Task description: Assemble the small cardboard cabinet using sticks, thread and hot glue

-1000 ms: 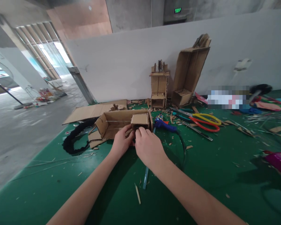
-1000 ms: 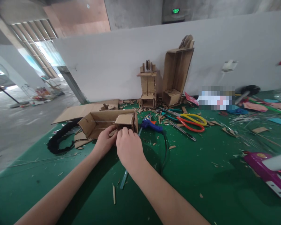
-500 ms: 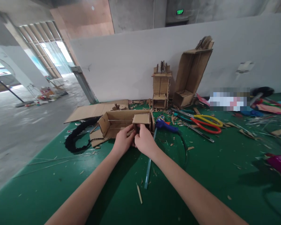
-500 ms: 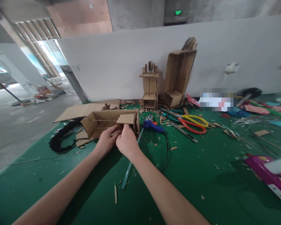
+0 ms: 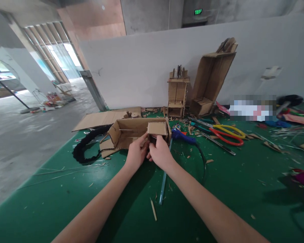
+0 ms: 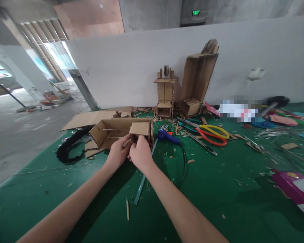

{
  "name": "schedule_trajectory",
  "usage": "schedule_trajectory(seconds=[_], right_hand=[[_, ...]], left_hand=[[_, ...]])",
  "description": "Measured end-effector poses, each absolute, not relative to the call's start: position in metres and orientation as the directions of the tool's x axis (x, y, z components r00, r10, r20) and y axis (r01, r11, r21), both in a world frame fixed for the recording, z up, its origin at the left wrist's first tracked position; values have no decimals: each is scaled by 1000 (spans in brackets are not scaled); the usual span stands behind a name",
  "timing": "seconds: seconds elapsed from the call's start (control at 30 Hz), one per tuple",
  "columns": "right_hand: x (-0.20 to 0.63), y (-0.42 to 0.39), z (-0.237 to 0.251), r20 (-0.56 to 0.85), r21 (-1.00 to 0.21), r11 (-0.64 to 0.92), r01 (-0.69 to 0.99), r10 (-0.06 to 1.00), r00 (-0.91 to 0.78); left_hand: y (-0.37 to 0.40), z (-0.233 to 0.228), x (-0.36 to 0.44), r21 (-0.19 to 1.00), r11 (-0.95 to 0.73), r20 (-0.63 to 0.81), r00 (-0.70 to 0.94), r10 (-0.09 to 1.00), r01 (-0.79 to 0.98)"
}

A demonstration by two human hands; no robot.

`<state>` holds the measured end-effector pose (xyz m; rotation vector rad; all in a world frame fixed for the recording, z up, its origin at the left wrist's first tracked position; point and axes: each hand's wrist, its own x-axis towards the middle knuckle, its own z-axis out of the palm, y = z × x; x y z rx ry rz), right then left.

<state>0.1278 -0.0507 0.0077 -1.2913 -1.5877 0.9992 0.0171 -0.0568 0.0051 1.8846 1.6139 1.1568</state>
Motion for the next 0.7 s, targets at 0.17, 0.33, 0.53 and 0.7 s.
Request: schedule_trajectory(seconds=[0.17, 0.33, 0.53, 0.7], right_hand=[[134, -58, 29, 108, -994, 111, 19, 987, -115], [135, -64, 40, 123, -919, 55, -390, 981, -150], [134, -59, 32, 135, -858, 85, -506, 989, -64], [141, -59, 38, 87, -739, 1, -674, 992, -94]], left_hand=[[-70, 15, 24, 725, -331, 466, -76, 882, 605], [-82, 23, 27, 659, -298, 481, -83, 873, 690], [-92, 26, 32, 529, -322, 550, -29, 834, 785], [-95, 22, 34, 285, -424, 727, 95, 680, 860]])
